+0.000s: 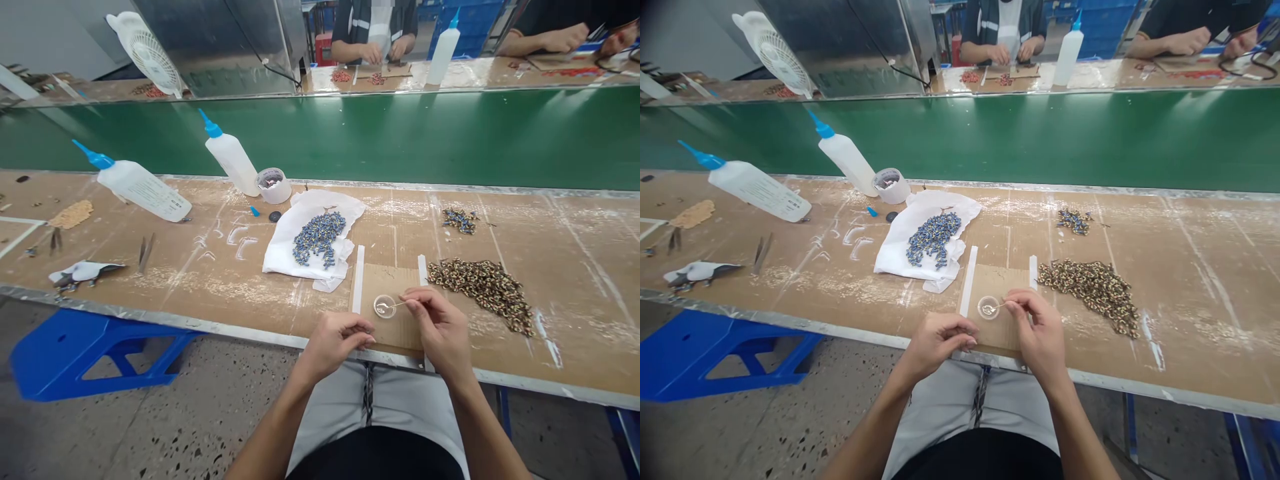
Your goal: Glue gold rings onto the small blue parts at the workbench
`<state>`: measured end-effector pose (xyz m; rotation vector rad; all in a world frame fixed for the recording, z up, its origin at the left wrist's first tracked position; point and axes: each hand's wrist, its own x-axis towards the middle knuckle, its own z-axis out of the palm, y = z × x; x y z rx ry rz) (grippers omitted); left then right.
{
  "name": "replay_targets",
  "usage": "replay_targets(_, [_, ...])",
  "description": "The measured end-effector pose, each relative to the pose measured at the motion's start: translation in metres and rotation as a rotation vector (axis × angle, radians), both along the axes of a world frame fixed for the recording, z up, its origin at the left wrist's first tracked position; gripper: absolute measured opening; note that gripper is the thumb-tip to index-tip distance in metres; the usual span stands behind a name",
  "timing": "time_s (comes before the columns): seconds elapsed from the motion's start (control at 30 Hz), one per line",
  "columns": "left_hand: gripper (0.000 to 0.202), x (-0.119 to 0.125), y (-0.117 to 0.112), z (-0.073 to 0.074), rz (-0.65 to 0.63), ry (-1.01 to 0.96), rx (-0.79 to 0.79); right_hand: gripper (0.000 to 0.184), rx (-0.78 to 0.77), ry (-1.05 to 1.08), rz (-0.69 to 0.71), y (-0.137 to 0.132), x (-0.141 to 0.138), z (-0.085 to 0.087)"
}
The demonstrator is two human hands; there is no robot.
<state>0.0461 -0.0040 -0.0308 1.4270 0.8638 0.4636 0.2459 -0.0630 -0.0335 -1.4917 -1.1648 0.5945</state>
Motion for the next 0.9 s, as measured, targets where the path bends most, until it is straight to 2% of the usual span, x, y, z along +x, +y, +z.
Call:
replay_targets(0.1, [0.014,0.004,-0.001,0.001,-0.028,0.023,0.0,0.015,-0.035,0.194,-0.151,-0.008,-0.007,-0.008])
replay_targets(0.3, [0.014,0.01,0.0,0.002,-0.08,0.068,0.11,0.017,-0.005,0.298,-0.232,-0.015,-0.016,-0.009])
replay_targets(0.57, [0.01,0.014,-0.002,0.004,-0.086,0.129,0.278,0.007,0.02,0.224,-0.19,-0.028,-0.025,-0.017])
replay_targets(0.9, [0.013,0.016,-0.001,0.003,-0.107,0.156,0.334,0.006,0.019,0.122,-0.111,-0.029,-0.026,-0.02])
